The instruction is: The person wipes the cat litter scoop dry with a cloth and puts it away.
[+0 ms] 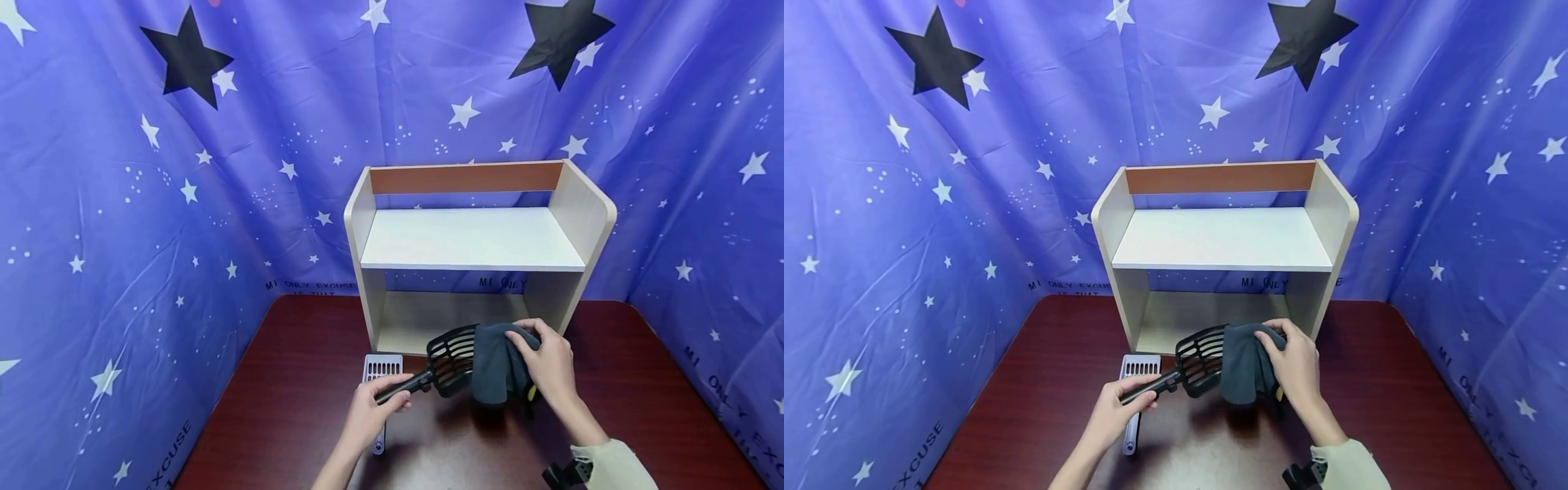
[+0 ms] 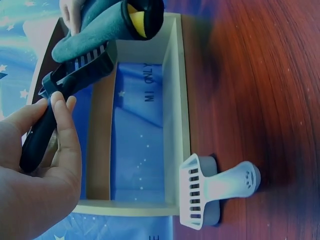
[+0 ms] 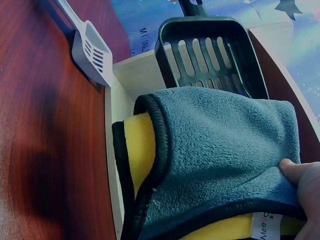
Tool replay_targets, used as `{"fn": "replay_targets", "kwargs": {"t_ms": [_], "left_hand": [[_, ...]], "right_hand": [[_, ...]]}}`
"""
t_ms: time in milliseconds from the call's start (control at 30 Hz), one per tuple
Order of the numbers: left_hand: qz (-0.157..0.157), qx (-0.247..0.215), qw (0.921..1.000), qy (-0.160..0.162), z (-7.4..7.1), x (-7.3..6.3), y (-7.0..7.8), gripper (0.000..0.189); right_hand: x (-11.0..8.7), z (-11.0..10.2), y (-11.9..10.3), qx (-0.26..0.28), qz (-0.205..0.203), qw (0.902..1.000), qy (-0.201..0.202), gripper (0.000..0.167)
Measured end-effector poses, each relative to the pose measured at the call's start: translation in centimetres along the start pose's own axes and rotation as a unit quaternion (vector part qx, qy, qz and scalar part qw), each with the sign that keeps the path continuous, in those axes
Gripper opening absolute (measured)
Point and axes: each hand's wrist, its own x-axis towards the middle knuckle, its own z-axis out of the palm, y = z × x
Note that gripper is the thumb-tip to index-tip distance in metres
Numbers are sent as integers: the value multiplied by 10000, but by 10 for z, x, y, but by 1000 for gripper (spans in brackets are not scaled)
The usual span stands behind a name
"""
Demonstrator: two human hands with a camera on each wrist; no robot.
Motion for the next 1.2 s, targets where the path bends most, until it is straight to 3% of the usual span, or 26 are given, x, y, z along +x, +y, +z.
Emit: {"fn": "replay_targets", "kwargs": {"t_ms": [700, 867, 1033, 1200], "left_hand": [[153, -299, 9977, 585, -15, 0, -1, 38], [62, -283, 9990, 331, -17, 0, -2, 39], [263, -368, 9990, -48, -18, 0, -3, 40], [378, -488, 9979, -210, -18, 0, -4, 40]], "right_hand": [[0, -17, 8, 174, 420, 9988, -168, 16], [1, -19, 9, 161, 434, 9986, -238, 17], [3, -20, 7, 281, 448, 9978, -400, 16], [5, -22, 1, 609, 664, 9934, -711, 18]]}}
